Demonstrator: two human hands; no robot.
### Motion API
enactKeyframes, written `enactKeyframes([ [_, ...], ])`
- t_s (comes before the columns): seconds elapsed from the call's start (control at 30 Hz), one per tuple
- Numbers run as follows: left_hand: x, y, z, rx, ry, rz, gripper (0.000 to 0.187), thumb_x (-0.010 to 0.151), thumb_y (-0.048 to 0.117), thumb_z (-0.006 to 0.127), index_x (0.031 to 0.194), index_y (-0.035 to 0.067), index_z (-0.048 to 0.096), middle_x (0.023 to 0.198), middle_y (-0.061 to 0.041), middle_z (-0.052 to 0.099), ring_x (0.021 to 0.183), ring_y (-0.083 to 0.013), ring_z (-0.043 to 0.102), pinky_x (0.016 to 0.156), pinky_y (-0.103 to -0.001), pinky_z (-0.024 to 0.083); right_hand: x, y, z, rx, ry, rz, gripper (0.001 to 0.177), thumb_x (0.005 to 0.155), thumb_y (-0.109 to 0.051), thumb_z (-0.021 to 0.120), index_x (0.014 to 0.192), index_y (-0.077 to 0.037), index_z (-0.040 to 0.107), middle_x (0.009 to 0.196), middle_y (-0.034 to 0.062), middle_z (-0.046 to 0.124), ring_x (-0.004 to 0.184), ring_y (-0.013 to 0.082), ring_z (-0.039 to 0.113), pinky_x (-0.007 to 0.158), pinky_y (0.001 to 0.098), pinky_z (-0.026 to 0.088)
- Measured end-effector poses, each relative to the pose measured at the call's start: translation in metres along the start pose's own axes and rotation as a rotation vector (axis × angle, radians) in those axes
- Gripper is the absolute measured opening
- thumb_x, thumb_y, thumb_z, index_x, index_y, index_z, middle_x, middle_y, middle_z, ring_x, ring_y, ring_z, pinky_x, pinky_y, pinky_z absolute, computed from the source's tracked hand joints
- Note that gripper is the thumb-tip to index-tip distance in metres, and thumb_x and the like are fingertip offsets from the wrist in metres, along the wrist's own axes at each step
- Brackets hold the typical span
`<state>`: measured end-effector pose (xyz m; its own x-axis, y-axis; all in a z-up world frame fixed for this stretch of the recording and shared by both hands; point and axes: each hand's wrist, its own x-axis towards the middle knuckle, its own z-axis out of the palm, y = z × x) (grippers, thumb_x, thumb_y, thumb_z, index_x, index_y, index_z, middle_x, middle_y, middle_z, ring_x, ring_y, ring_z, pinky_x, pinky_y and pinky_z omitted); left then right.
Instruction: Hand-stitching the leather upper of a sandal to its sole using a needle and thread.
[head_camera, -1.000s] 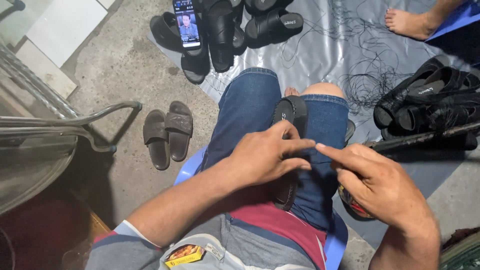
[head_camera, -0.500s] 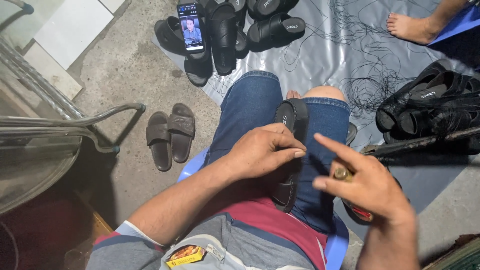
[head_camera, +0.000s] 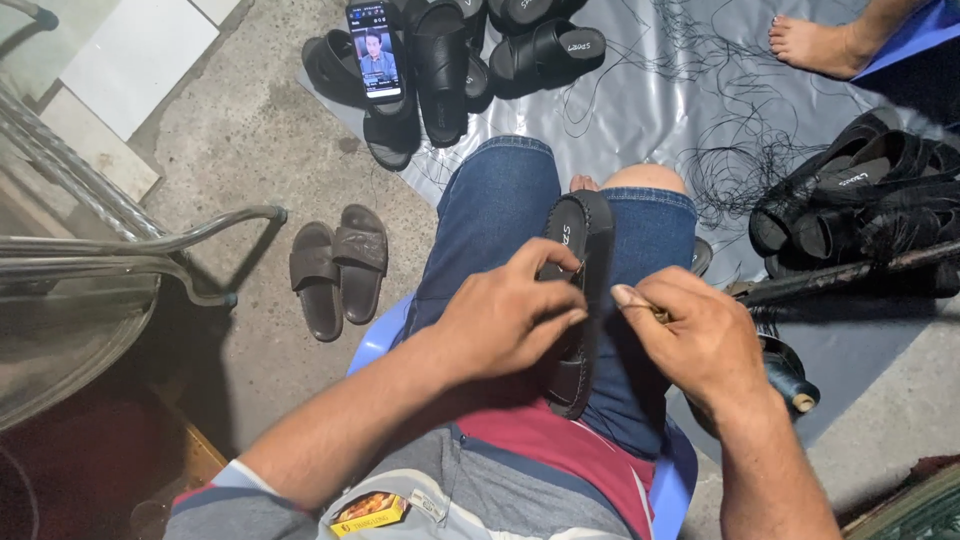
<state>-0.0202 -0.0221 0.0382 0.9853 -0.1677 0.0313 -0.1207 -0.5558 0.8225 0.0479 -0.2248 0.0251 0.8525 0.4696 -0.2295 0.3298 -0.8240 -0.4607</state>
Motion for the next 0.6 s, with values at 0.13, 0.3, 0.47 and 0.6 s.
enactKeyframes([
  [0.13,-0.016,0.002,0.011,0.187,0.058,0.07,0.01,0.082,0.02,0.058,0.087,0.014,0.064,0.113,-0.007,0.051,0.071,-0.0311,0.064,0.055,-0.038,0.054,-0.01,-0.017,0.0,-0.239,0.0,-0.076,0.019,0.078,-0.042,0.059,0.091,-0.032,0.068,0.083,-0.0081,0.061,0.072,0.0202,0.063,0.062,0.0328,0.053],
  [0.3,-0.02,-0.004,0.016,0.149,0.121,0.048,0.009,0.082,0.021,0.06,0.089,0.016,0.064,0.116,-0.006,0.05,0.073,-0.0339,0.064,0.054,-0.038,0.054,-0.009,-0.006,0.017,-0.155,-0.099,-0.022,0.017,0.07,-0.037,0.065,0.083,-0.026,0.067,0.075,-0.0001,0.056,0.068,0.0259,0.063,0.059,0.039,0.053],
  [0.47,-0.021,-0.01,0.017,0.11,0.109,0.012,0.01,0.082,0.024,0.061,0.09,0.019,0.065,0.118,-0.005,0.049,0.08,-0.0365,0.064,0.059,-0.041,0.055,-0.015,0.04,0.017,1.015,-0.24,0.176,0.011,0.068,-0.012,0.065,0.078,-0.008,0.068,0.051,0.0021,0.049,0.038,0.0122,0.045,0.032,0.0269,0.039],
  [0.6,-0.02,-0.016,0.012,0.096,-0.002,-0.015,0.012,0.085,0.029,0.057,0.094,0.023,0.063,0.125,-0.006,0.046,0.074,-0.0218,0.063,0.05,-0.044,0.052,-0.014,0.313,-0.063,-0.361,-0.188,-0.473,0.026,0.048,-0.048,0.062,0.065,-0.03,0.069,0.069,-0.0056,0.051,0.082,0.0152,0.047,0.092,0.0364,0.035],
])
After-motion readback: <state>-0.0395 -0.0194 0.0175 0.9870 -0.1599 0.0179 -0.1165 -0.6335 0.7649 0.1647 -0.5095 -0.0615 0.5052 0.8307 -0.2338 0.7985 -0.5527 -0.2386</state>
